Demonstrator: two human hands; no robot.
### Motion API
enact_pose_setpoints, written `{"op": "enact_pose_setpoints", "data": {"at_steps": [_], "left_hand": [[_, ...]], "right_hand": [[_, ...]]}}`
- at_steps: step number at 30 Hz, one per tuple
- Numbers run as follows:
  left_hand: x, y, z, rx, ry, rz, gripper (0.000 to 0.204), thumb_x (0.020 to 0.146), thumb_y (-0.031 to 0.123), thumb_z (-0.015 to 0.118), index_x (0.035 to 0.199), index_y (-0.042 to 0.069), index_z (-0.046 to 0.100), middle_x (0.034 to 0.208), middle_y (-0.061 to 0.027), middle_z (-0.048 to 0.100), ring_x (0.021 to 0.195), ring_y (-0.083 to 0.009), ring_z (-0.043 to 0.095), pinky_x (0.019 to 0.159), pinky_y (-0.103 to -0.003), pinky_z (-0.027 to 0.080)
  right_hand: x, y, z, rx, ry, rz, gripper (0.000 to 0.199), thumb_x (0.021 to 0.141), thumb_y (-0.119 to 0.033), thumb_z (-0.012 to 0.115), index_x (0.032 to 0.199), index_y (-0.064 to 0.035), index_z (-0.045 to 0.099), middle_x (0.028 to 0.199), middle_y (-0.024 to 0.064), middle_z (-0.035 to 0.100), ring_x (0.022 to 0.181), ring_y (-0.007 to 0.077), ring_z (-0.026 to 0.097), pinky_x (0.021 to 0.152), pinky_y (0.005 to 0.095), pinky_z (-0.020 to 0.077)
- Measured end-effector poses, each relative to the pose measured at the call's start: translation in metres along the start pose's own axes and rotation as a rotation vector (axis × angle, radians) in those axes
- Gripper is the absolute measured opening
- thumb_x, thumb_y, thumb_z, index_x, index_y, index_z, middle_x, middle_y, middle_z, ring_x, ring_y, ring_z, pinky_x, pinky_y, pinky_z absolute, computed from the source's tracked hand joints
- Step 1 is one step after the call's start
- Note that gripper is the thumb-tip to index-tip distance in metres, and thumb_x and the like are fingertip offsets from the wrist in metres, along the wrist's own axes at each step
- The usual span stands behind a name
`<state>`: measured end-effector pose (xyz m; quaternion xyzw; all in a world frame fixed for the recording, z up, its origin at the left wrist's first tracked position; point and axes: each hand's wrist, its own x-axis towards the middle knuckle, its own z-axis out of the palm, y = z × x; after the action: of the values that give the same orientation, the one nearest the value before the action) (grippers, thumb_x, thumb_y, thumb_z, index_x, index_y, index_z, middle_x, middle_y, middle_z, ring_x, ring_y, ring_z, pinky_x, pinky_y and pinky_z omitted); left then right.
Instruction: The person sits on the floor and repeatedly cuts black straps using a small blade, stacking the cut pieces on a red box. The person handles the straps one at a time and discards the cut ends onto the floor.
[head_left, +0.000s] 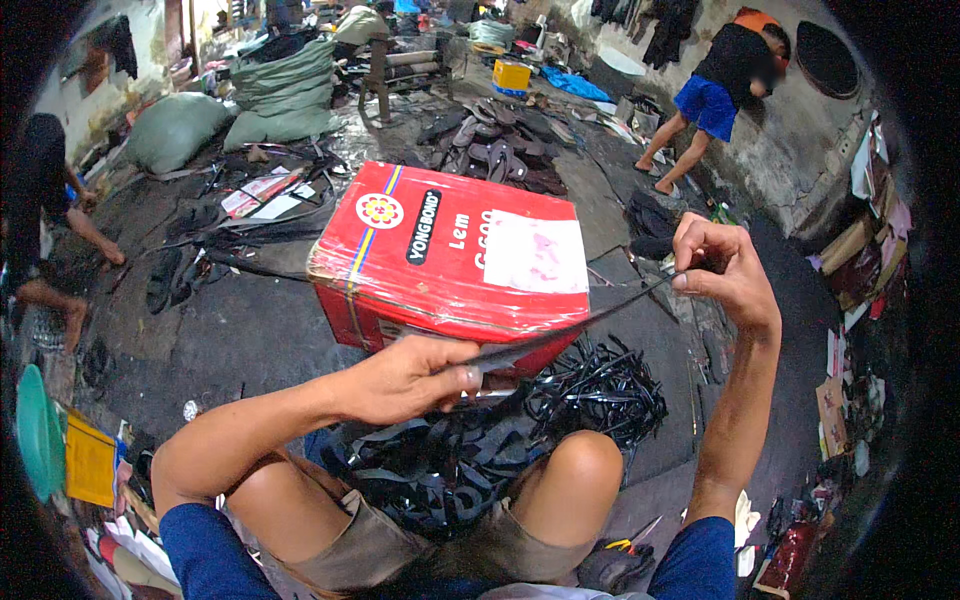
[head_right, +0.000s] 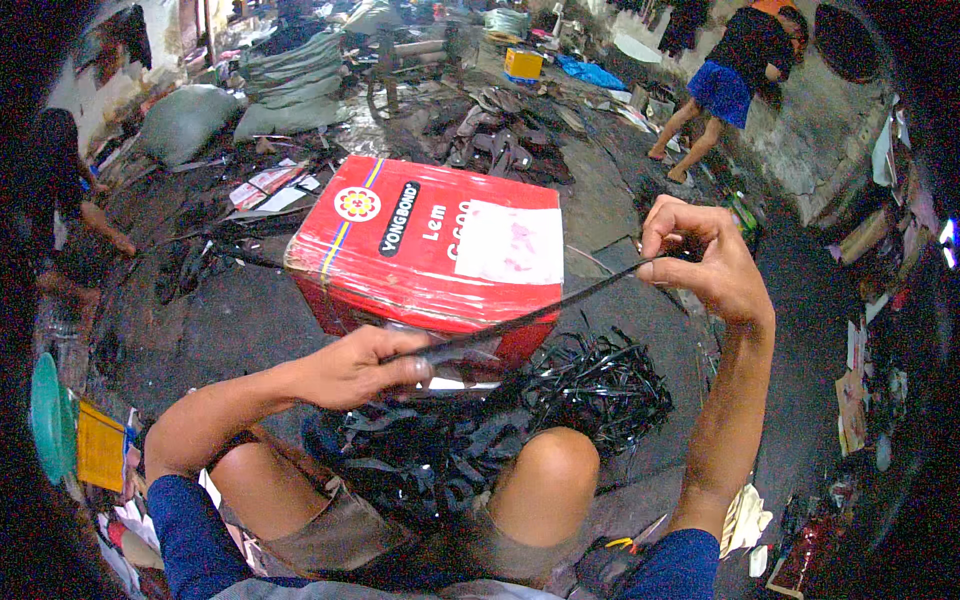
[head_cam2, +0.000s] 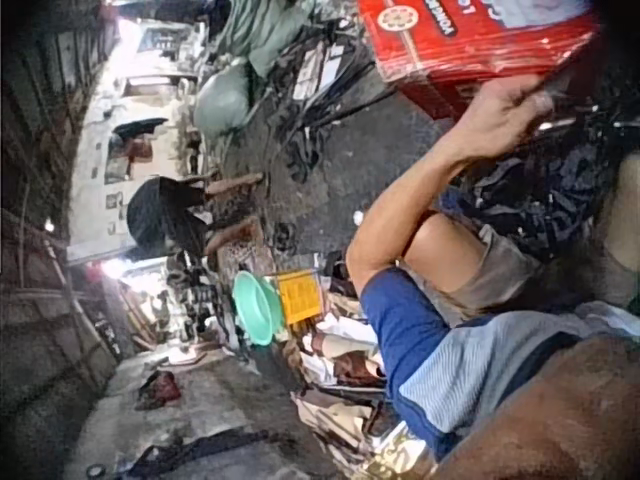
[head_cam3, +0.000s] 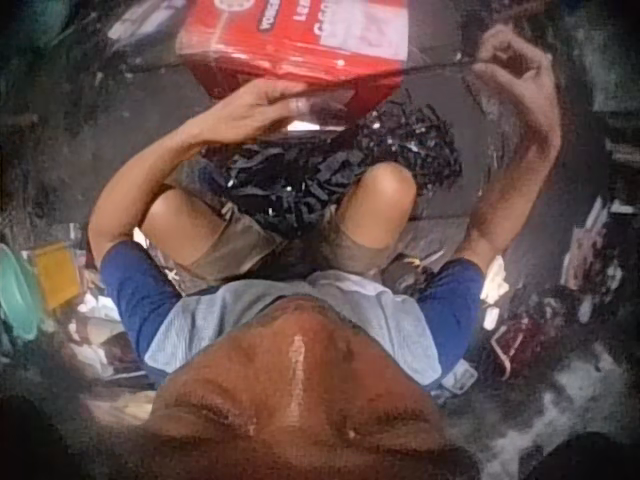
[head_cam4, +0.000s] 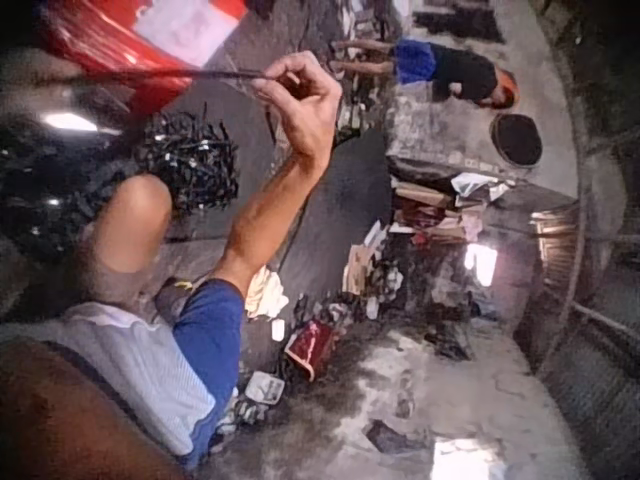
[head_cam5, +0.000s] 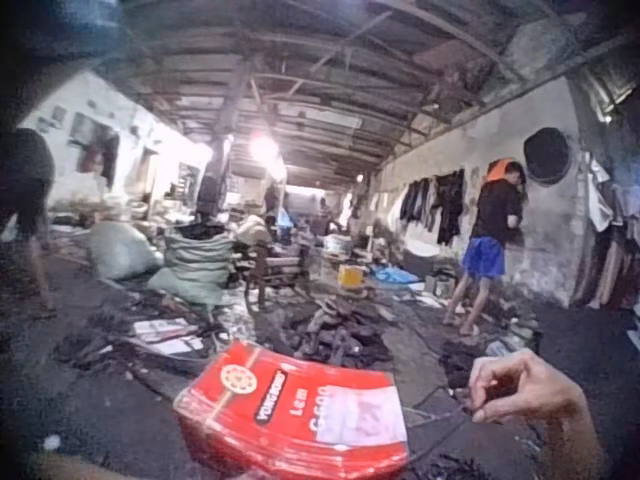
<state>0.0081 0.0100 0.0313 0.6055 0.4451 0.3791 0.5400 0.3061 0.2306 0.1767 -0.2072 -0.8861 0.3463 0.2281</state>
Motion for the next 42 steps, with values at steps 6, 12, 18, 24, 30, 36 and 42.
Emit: {"op": "enact_pose_setpoints", "data": {"at_steps": [6,12,18,24,30,36,42], "left_hand": [[0.0,-0.069,0.005,0.396,-0.398,-0.088,0.021,0.097,0.02,0.06,0.098,0.0,0.069,0.096,-0.0148,0.073,0.087,-0.0279,0.069,0.077,-0.042,0.054],[0.009,-0.072,0.002,0.925,-0.792,-0.218,0.085,0.072,0.023,0.089,0.144,0.001,0.049,0.122,-0.0227,0.068,0.1,-0.033,0.07,0.091,-0.046,0.056],[0.032,-0.005,0.032,-0.372,-0.167,0.276,0.069,0.09,0.02,0.081,0.147,0.002,0.046,0.119,-0.0111,0.069,0.109,-0.0205,0.068,0.098,-0.035,0.056],[-0.02,0.039,-0.061,-0.074,0.154,-0.2,0.024,0.095,0.026,0.075,0.109,0.006,0.072,0.075,0.0007,0.066,0.064,-0.0054,0.061,0.054,-0.022,0.047],[-0.093,0.022,-0.199,0.294,0.407,-0.364,0.018,0.091,0.025,0.078,0.089,0.007,0.075,0.066,0.0053,0.06,0.059,-0.0042,0.055,0.053,-0.023,0.041],[-0.062,-0.014,-0.244,1.235,0.748,-0.434,0.015,0.082,0.013,0.076,0.092,0.002,0.075,0.079,-0.015,0.071,0.075,-0.03,0.069,0.07,-0.044,0.055],[0.146,-0.016,-0.082,0.73,0.648,0.487,0.043,0.082,0.016,0.076,0.12,0.0,0.066,0.11,-0.0214,0.07,0.106,-0.0354,0.069,0.094,-0.044,0.054]], "right_hand": [[0.015,-0.003,-0.03,-0.216,0.165,0.026,0.017,0.083,-0.016,0.078,0.083,-0.0008,0.07,0.078,-0.0005,0.064,0.077,0.0095,0.058,0.071,0.0259,0.044],[-0.004,-0.048,0.005,-0.34,-0.165,0.056,0.023,0.079,-0.018,0.085,0.089,-0.0004,0.074,0.083,0.0059,0.073,0.079,0.0134,0.069,0.072,0.0288,0.0535],[0.017,-0.084,0.103,-0.252,-0.478,-0.23,0.017,0.082,-0.012,0.083,0.09,-0.0014,0.073,0.079,0.0126,0.074,0.071,0.0272,0.073,0.068,0.0371,0.0566],[0.058,-0.021,0.069,0.106,-0.054,0.229,0.015,0.086,-0.013,0.084,0.085,-0.0008,0.075,0.073,0.0029,0.071,0.057,0.0064,0.063,0.05,0.022,0.049],[0.077,0.058,0.068,0.246,0.063,0.316,0.014,0.091,-0.013,0.08,0.094,-0.0004,0.074,0.079,0.0037,0.072,0.061,0.0058,0.064,0.055,0.0199,0.0518],[0.089,0.091,0.106,-0.111,0.015,0.268,0.025,0.086,-0.016,0.078,0.104,0.0006,0.075,0.085,0.0116,0.076,0.07,0.0171,0.072,0.066,0.0356,0.0574],[0.07,0.075,0.126,-0.431,0.258,0.204,0.041,0.08,-0.028,0.083,0.112,-0.009,0.068,0.096,0.0168,0.076,0.086,0.0353,0.073,0.076,0.046,0.0555]]}}
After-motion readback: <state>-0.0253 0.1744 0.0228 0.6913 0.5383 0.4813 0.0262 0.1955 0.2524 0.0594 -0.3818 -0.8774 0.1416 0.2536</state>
